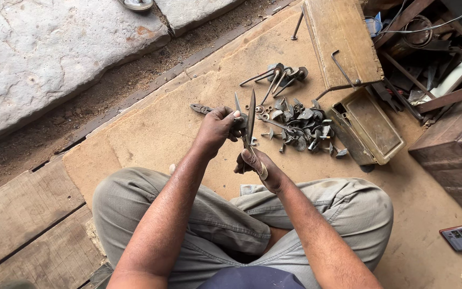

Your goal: The person uses shears and their hands to trim and adjust a small dark component among various metal bolts and parts spread on a wooden board.

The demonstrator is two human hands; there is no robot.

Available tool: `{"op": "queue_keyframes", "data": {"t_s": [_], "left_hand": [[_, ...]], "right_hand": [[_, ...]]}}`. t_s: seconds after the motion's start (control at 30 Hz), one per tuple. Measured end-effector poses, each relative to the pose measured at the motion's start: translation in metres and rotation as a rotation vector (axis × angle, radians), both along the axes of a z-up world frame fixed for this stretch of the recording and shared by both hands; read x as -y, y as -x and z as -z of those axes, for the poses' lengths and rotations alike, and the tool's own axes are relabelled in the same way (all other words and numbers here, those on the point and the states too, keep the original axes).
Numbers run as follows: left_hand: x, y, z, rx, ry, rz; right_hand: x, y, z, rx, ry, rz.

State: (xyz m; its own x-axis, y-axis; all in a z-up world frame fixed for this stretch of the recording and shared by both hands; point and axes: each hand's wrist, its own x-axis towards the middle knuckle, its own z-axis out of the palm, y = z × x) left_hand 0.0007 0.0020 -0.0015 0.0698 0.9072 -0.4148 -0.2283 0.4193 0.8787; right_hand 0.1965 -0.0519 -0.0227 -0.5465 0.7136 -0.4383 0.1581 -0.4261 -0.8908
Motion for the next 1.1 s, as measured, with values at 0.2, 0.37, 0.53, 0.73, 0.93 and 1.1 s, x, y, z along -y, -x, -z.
{"op": "queue_keyframes", "data": {"t_s": [0.2, 0.37, 0.53, 0.73, 0.93, 1.1], "left_hand": [[0.000, -0.002, 0.006, 0.015, -0.045, 0.034], [-0.003, 0.003, 0.012, 0.084, -0.081, 0.023], [-0.004, 0.010, 0.007, 0.113, -0.105, 0.002], [-0.002, 0.015, -0.003, -0.006, -0.064, 0.065], [0.000, 0.009, -0.004, -0.067, 0.008, 0.173], [-0.002, 0.011, -0.005, -0.028, 0.006, 0.166]], "right_hand": [[0.001, -0.006, 0.003, -0.014, -0.011, 0.028], [0.008, -0.003, 0.001, -0.105, 0.022, 0.146], [0.011, 0.004, -0.006, -0.040, 0.005, 0.177], [0.009, 0.004, -0.016, 0.058, 0.001, 0.099], [0.000, -0.006, -0.012, -0.086, 0.065, 0.066], [0.005, -0.007, 0.001, -0.071, 0.051, 0.124]]}}
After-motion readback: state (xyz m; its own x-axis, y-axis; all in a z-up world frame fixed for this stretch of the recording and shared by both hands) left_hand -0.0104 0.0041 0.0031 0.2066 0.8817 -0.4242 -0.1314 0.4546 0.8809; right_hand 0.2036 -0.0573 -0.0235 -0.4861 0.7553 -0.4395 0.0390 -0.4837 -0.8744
